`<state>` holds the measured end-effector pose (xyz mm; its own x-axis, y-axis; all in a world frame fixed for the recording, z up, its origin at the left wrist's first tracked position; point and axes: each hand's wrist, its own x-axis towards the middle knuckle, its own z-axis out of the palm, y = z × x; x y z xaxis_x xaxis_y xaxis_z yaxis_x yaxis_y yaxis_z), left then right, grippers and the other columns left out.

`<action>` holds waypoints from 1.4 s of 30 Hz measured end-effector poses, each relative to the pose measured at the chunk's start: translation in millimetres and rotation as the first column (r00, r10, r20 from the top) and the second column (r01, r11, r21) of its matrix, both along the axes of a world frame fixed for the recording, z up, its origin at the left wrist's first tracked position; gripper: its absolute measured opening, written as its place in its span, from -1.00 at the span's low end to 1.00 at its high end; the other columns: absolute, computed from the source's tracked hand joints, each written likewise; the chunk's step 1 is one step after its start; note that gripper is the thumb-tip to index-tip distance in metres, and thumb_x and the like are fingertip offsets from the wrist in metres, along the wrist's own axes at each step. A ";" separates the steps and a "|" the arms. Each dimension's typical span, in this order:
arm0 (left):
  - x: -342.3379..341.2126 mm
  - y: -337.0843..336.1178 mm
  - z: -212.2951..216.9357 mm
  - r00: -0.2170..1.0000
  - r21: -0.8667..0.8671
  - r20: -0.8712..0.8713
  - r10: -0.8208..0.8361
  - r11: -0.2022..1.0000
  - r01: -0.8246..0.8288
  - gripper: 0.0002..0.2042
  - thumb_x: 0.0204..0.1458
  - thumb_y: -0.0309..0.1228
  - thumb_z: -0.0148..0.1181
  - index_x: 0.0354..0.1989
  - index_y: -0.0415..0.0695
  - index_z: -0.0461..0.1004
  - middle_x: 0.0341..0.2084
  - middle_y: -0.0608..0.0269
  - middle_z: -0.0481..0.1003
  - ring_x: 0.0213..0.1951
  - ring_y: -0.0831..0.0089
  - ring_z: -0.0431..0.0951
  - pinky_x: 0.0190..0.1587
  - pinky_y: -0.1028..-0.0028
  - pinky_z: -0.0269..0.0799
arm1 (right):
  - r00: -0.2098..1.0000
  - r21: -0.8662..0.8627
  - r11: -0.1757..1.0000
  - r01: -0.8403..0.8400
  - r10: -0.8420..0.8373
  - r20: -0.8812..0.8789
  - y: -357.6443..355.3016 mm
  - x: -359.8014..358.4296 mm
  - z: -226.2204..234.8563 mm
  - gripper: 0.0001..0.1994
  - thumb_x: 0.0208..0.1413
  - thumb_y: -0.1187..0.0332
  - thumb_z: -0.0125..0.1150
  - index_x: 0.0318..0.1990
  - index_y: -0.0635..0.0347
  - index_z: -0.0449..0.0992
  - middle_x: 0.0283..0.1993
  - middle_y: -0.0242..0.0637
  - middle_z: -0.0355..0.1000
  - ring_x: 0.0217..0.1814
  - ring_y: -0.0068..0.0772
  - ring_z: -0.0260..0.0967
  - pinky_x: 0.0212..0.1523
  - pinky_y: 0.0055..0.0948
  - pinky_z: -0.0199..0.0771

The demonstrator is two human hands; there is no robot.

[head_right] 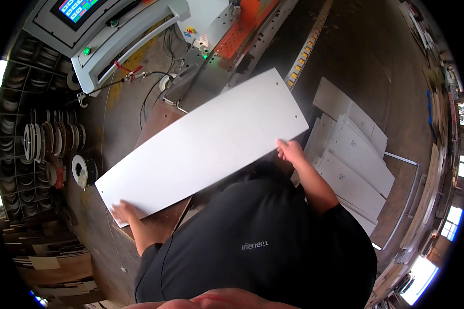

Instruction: The person handles white rectangular panels in a workshop, moving them from a stack to a machine and back. They also handle a roll of white tape, placing it on a circular machine component.

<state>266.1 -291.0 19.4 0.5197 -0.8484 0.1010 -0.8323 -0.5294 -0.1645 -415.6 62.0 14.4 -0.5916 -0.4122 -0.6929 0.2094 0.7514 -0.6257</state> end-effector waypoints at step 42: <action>5.8 322.5 -46.8 0.531 -0.058 -0.826 0.188 0.910 -0.411 -0.44 0.17 -0.32 0.32 0.25 -0.32 0.25 0.21 -0.10 0.37 0.12 0.16 0.49 0.14 0.23 0.47 | 1.000 -0.078 0.997 -0.009 0.011 0.024 -186.6 -63.5 -28.4 -0.42 0.34 -0.13 0.10 -0.41 0.31 0.52 -0.59 -0.27 0.46 -0.67 -0.48 0.35 -0.62 -0.41 0.32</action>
